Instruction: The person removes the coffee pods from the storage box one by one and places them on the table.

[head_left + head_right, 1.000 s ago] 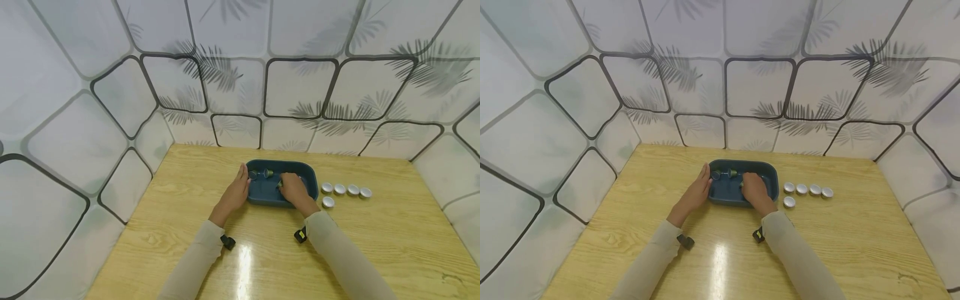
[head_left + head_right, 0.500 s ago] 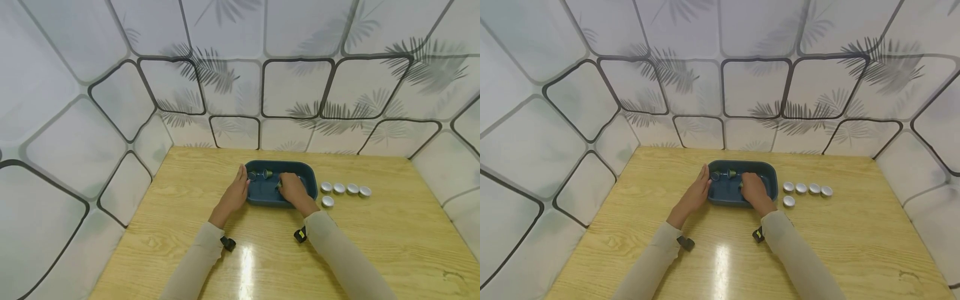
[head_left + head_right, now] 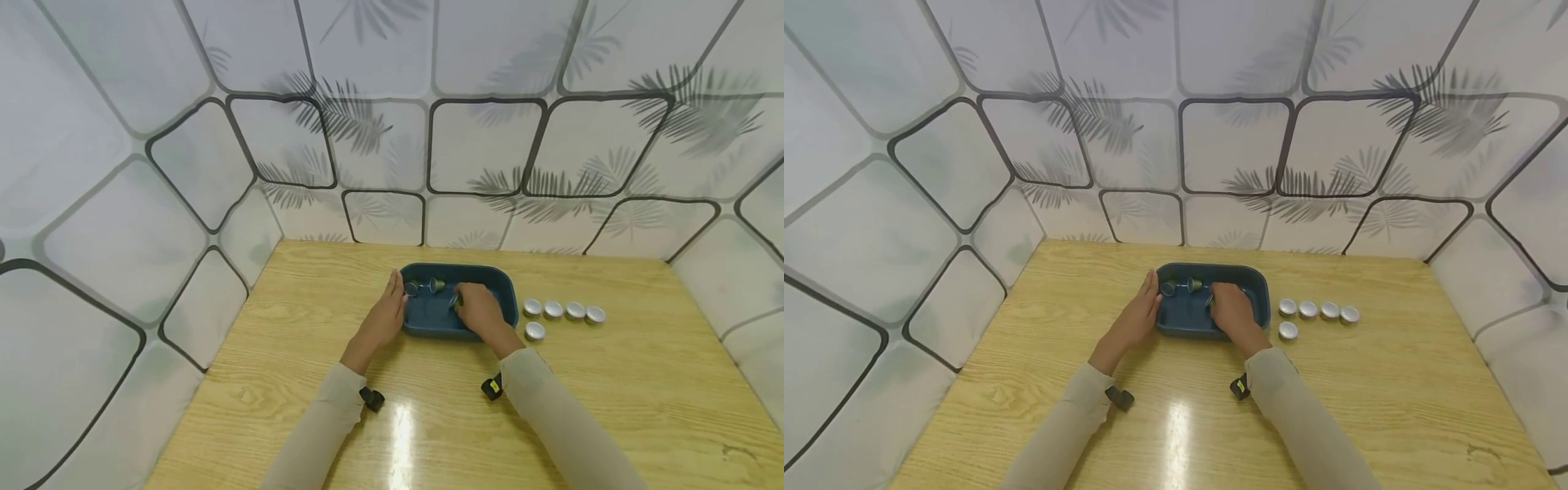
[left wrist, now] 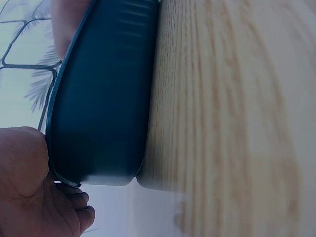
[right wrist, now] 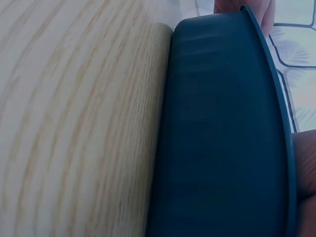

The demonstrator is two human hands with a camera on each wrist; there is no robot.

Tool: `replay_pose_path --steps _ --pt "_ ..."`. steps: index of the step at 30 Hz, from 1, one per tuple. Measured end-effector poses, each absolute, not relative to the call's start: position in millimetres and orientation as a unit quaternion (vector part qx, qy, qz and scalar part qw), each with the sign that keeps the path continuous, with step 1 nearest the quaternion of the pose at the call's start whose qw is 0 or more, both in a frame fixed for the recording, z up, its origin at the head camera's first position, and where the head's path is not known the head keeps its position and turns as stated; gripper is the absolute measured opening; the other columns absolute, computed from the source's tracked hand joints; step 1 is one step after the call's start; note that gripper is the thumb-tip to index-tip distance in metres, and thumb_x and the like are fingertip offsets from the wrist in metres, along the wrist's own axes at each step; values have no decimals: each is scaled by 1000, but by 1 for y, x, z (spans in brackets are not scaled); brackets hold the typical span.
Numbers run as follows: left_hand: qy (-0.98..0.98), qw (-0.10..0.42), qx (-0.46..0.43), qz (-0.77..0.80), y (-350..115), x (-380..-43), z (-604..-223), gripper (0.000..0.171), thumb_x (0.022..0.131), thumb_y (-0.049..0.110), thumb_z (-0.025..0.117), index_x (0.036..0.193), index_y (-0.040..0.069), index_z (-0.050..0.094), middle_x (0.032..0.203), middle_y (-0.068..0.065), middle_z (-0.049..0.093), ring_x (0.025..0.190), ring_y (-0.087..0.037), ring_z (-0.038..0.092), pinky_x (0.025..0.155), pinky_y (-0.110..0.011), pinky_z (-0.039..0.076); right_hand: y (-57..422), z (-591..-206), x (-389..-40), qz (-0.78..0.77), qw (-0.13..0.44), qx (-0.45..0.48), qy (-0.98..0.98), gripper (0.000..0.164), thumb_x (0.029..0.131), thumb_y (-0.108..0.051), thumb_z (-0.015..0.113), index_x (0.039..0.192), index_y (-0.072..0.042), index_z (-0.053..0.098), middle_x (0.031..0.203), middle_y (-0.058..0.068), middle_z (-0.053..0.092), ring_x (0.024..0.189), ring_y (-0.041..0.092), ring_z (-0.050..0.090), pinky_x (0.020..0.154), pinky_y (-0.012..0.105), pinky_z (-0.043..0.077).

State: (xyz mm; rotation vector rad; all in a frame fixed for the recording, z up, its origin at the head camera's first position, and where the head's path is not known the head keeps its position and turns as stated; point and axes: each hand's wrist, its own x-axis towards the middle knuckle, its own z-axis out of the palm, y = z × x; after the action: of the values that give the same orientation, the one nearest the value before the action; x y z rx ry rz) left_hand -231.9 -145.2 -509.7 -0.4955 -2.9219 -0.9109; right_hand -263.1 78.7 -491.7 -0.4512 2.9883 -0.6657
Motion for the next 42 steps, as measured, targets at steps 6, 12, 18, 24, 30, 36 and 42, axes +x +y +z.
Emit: replay_pose_path --steps 6,12,18,24,30,36,42 --pt "-942 20 -160 -293 -145 -231 -510 57 113 18 35 158 -10 13 167 -22 3 151 -33 22 119 -43 30 80 -492 -262 -219 4 -153 964 36 90 -3 76 124 4 68 118 20 70 107 38 66 89 52 55" --pt "-941 24 -165 -296 -143 -231 -509 57 113 18 35 158 -10 13 167 -23 4 151 -34 24 118 -44 31 82 -492 -259 -230 -13 -159 960 36 90 -3 75 124 4 67 118 22 69 108 39 65 91 52 54" --pt "-943 21 -164 -290 -142 -232 -508 58 113 19 34 158 -9 12 167 -22 3 151 -33 23 118 -43 31 86 -491 -252 -238 -35 -168 956 36 89 -3 77 123 5 67 116 23 68 108 40 65 92 53 53" --pt "-941 22 -162 -295 -143 -231 -510 58 113 18 35 158 -10 12 167 -23 3 151 -34 23 118 -43 32 88 -488 -249 -246 -39 -165 954 38 88 -3 77 124 4 67 116 22 68 109 40 64 91 53 53" --pt "-942 23 -160 -295 -144 -232 -511 58 113 18 35 158 -9 12 167 -22 3 151 -33 23 118 -43 31 89 -486 -248 -258 -36 -161 952 40 88 -3 78 126 4 67 119 22 68 110 41 64 92 54 52" --pt "-940 22 -160 -300 -144 -232 -511 58 113 18 35 159 -8 11 168 -22 2 151 -32 22 119 -43 30 92 -487 -244 -265 -41 -158 950 41 87 -2 79 126 2 67 119 20 69 111 39 65 92 53 53" --pt "-939 22 -161 -303 -145 -232 -512 57 113 18 34 158 -9 11 167 -22 2 151 -33 22 119 -44 30 95 -485 -238 -280 -54 -162 945 40 86 0 79 124 3 67 113 20 71 105 37 66 87 52 55"
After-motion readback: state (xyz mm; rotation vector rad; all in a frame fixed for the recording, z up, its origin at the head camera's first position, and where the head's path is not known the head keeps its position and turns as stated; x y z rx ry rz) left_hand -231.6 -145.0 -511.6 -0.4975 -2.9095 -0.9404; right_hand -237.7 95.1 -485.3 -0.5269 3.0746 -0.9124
